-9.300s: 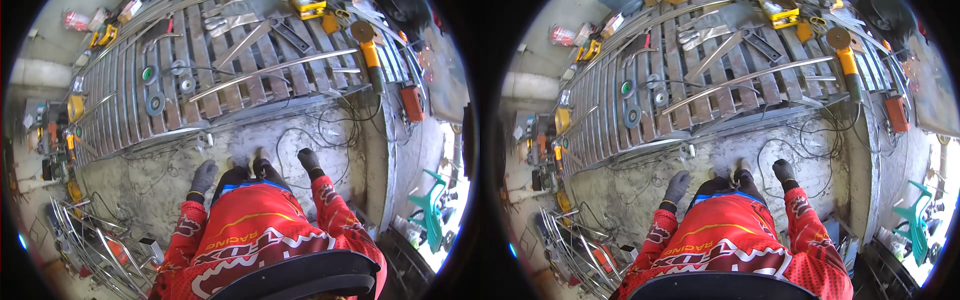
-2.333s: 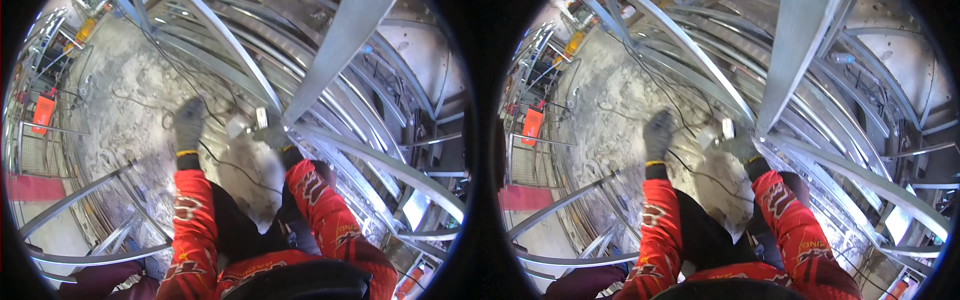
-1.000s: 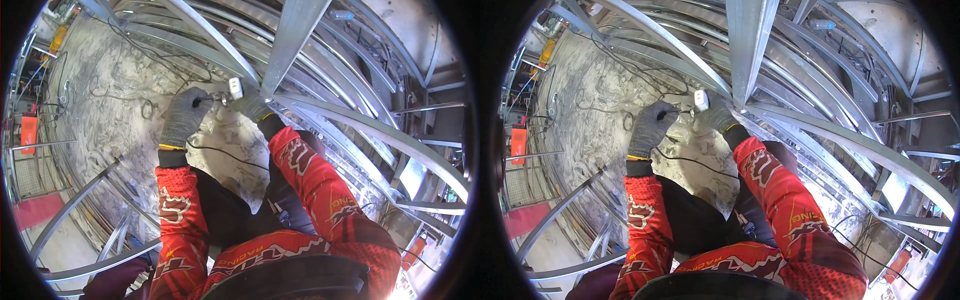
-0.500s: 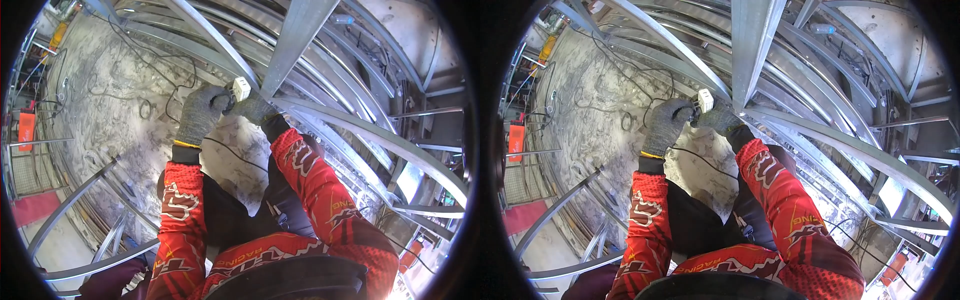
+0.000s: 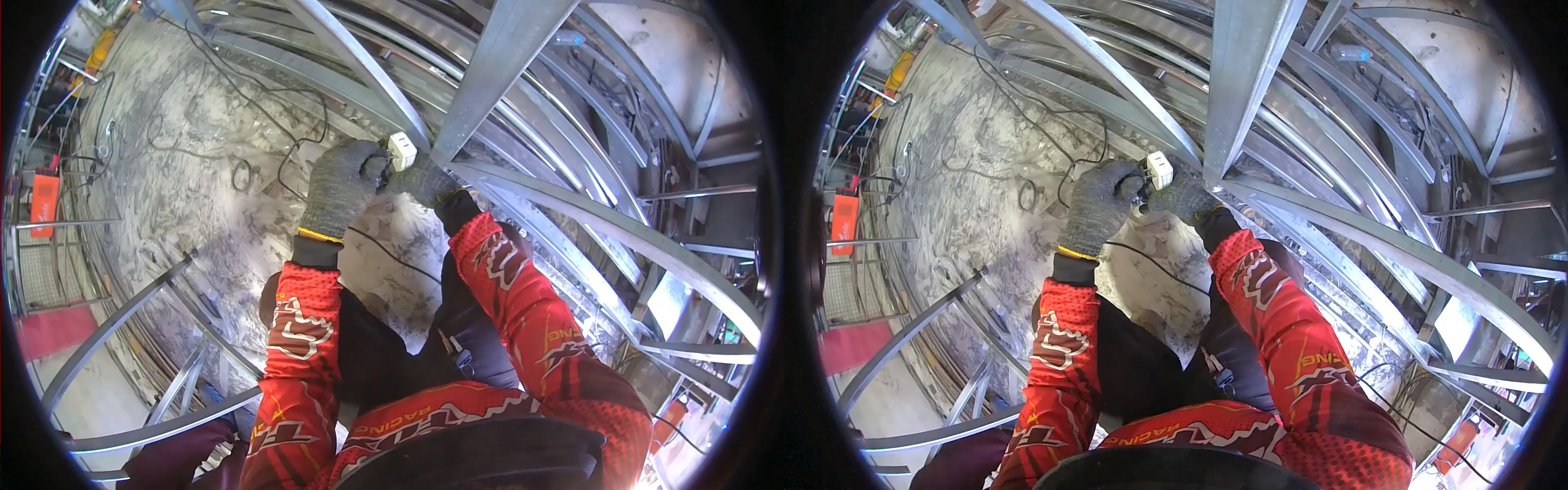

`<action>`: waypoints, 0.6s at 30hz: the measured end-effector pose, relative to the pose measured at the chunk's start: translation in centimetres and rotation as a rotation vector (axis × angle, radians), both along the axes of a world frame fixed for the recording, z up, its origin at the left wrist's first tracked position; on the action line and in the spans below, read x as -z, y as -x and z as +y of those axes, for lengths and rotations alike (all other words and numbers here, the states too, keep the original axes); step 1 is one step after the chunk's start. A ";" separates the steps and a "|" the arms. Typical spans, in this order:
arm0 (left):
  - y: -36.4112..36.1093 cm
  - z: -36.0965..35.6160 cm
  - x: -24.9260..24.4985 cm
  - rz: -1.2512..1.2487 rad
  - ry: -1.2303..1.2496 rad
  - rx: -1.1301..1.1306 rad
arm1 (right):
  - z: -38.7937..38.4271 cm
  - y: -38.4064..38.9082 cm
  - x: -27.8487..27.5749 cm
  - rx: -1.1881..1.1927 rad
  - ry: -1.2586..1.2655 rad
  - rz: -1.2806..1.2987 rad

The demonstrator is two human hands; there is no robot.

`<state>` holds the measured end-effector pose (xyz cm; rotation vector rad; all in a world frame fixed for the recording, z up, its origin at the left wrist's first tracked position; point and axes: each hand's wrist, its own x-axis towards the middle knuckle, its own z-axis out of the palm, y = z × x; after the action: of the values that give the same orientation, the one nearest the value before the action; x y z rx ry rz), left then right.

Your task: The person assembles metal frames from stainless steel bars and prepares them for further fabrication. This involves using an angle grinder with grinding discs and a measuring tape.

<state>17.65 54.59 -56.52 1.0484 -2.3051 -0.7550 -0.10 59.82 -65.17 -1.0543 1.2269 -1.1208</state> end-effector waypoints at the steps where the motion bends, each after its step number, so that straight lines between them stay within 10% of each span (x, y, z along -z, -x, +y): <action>1: 0.1 0.1 0.0 -0.016 -0.004 -0.005 | -0.1 -0.1 0.6 -0.003 0.001 0.002; 18: 0.3 -0.1 -1.8 0.178 0.006 -0.092 | -1.0 0.7 0.2 -0.002 0.035 -0.374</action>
<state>17.34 54.44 -54.73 1.0334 -2.0931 -0.7724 -0.80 58.79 -65.35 -0.8239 0.9114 -1.2743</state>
